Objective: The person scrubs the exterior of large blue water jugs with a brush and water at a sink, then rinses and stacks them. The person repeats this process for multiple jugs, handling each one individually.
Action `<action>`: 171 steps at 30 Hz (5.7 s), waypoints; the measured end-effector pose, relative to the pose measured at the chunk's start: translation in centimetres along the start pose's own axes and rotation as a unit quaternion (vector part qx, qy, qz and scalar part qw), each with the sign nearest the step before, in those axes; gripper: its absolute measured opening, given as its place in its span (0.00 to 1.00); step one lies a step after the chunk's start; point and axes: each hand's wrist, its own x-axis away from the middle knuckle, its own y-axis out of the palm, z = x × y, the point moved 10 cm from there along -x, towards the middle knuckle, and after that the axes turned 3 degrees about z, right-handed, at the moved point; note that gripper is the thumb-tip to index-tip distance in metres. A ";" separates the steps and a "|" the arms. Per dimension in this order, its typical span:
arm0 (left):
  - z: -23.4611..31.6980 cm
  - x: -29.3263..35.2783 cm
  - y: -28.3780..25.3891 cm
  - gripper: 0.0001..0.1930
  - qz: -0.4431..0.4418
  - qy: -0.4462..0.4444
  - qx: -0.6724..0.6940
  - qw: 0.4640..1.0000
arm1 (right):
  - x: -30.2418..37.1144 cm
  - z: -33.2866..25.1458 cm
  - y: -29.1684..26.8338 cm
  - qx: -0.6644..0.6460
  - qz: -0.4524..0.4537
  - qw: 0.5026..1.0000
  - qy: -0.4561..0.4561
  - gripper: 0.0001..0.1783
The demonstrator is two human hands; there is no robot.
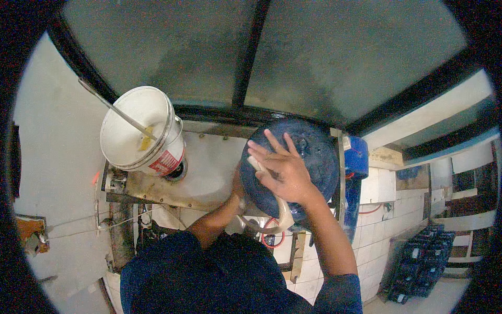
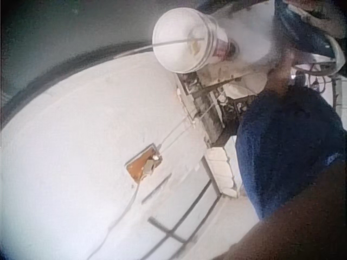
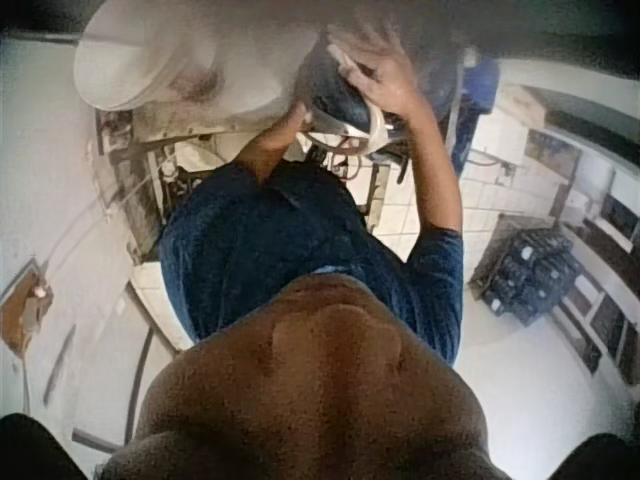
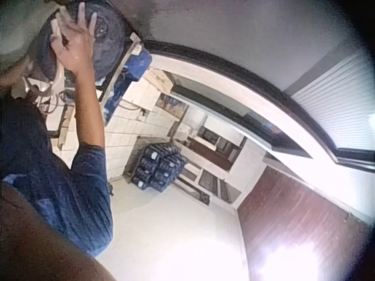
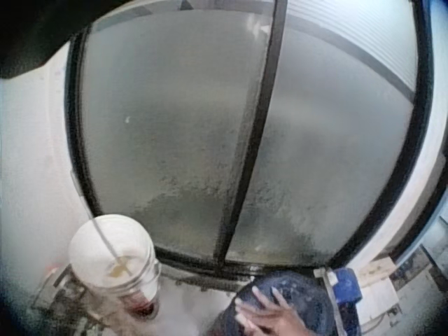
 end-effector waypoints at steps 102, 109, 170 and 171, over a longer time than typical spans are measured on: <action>14.7 0.4 11.5 0.29 -0.152 -0.186 0.195 0.951 | 0.7 3.8 -0.9 0.155 0.069 0.974 0.150 0.34; 27.0 1.9 17.4 0.28 -0.210 0.171 -0.185 0.945 | 1.3 2.8 -0.7 0.110 0.073 0.986 0.099 0.37; 18.0 24.3 33.0 0.16 -0.230 0.292 -0.443 0.816 | 27.0 17.4 2.2 0.072 0.050 0.921 0.381 0.39; 18.9 24.5 32.1 0.14 -0.213 0.298 -0.456 0.811 | 25.7 17.8 0.6 0.079 0.065 0.922 0.372 0.36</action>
